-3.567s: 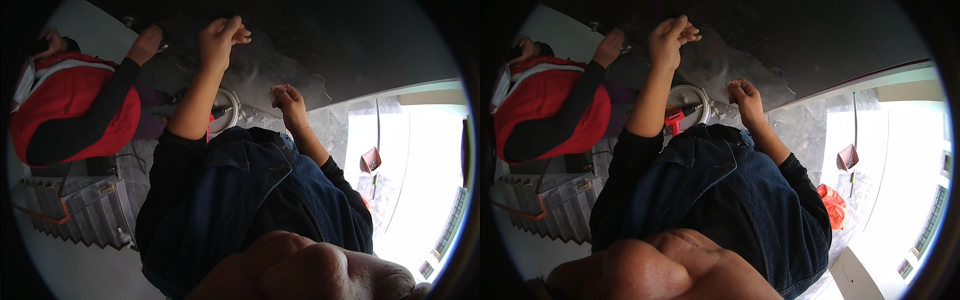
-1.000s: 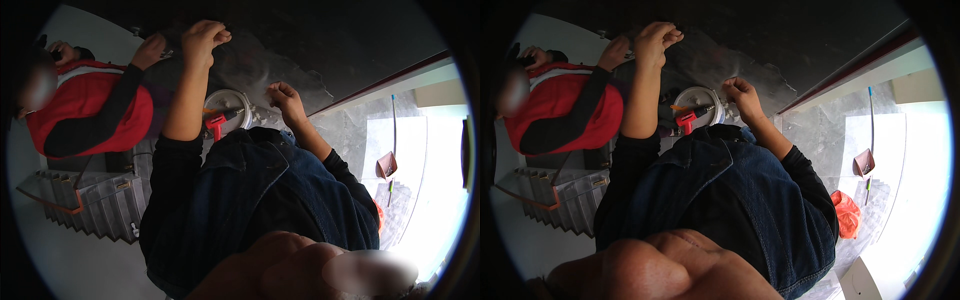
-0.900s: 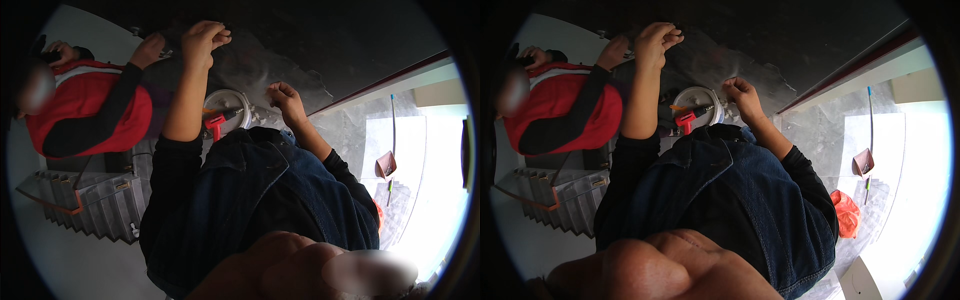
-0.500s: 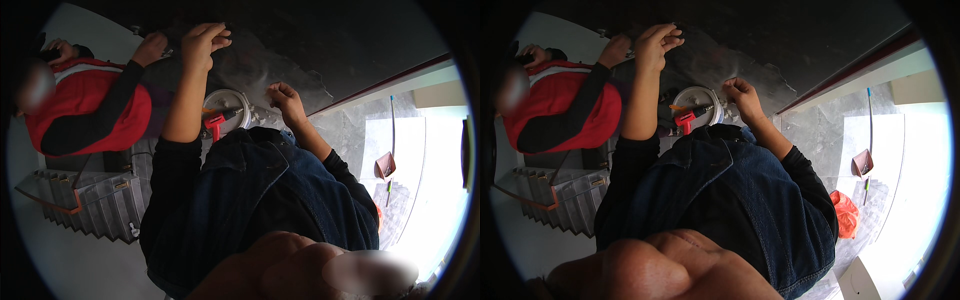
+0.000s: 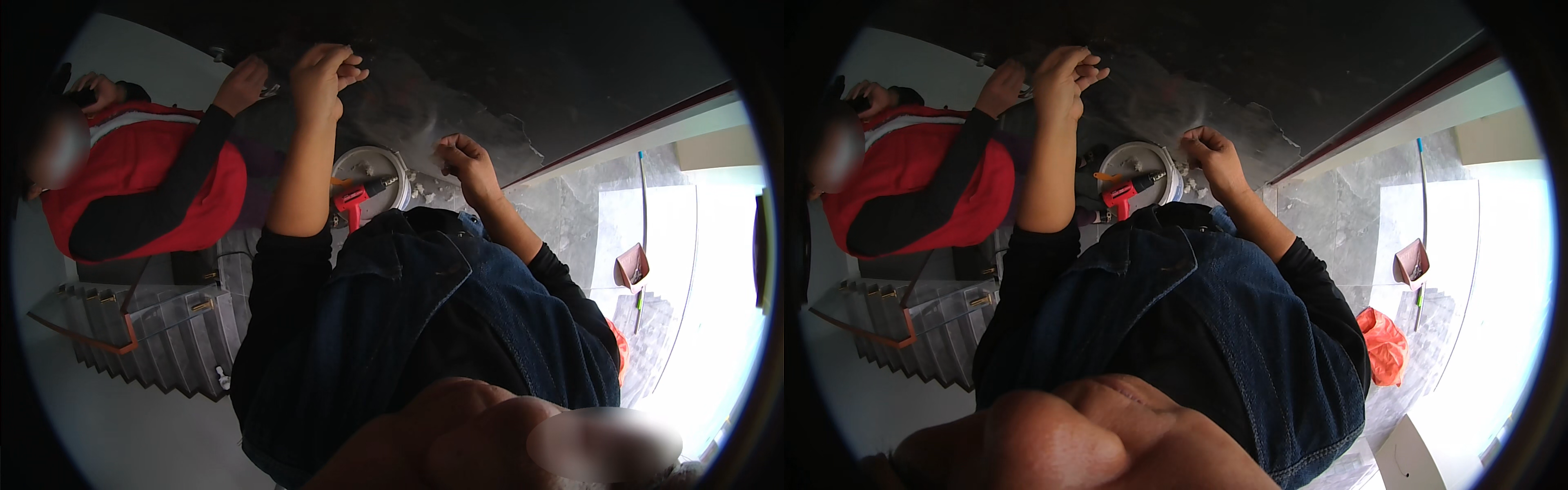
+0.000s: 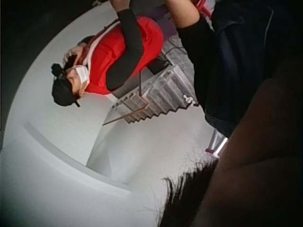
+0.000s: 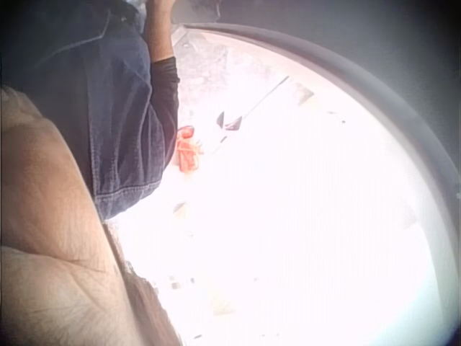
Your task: The person uses a red cordless drill to drive fasteners into the ceiling, then sets the drill down and uses both hands to press and align a small fixture or cover over the fastened area. A second person in a red vest works nearby on the same ceiling.
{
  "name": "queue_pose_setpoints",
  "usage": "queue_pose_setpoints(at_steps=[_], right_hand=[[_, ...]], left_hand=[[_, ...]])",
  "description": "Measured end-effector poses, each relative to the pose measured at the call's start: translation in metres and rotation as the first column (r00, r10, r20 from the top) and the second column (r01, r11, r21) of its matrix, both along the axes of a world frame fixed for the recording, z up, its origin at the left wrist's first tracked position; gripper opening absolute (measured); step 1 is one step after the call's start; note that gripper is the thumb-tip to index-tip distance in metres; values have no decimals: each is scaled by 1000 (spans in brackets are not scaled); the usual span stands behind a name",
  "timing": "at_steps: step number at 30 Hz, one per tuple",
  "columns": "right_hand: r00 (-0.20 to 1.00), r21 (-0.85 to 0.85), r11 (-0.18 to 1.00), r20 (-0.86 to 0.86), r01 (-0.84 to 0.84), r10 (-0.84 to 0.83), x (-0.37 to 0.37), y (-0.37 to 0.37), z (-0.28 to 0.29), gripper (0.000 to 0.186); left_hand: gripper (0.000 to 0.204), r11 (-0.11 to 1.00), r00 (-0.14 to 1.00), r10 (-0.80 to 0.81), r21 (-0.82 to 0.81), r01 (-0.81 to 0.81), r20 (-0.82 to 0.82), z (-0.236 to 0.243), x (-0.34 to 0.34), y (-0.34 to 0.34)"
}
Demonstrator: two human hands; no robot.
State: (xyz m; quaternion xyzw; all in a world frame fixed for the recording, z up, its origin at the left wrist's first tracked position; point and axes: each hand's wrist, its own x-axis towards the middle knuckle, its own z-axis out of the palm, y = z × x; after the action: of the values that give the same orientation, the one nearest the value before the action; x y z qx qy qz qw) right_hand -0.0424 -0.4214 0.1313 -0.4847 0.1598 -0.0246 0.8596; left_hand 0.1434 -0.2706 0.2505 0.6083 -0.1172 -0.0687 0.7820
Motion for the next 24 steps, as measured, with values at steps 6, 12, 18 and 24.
queue_pose_setpoints(at_steps=[6,12,18,24], right_hand=[[1000,-17,1000,3,-5,5,1,1,0,6],[999,-19,999,-11,31,-32,2,4,2,10],[999,-26,999,-14,40,-40,1,4,4,9],[999,-21,998,-14,52,-52,1,4,1,9]], left_hand=[[10,1000,1000,-18,24,18,20,1,-3,-1],[13,993,995,-104,61,104,-4,-3,-12,-5],[17,985,979,-169,64,163,117,-8,-13,-14],[16,987,987,-162,14,162,13,-6,-10,-13]])
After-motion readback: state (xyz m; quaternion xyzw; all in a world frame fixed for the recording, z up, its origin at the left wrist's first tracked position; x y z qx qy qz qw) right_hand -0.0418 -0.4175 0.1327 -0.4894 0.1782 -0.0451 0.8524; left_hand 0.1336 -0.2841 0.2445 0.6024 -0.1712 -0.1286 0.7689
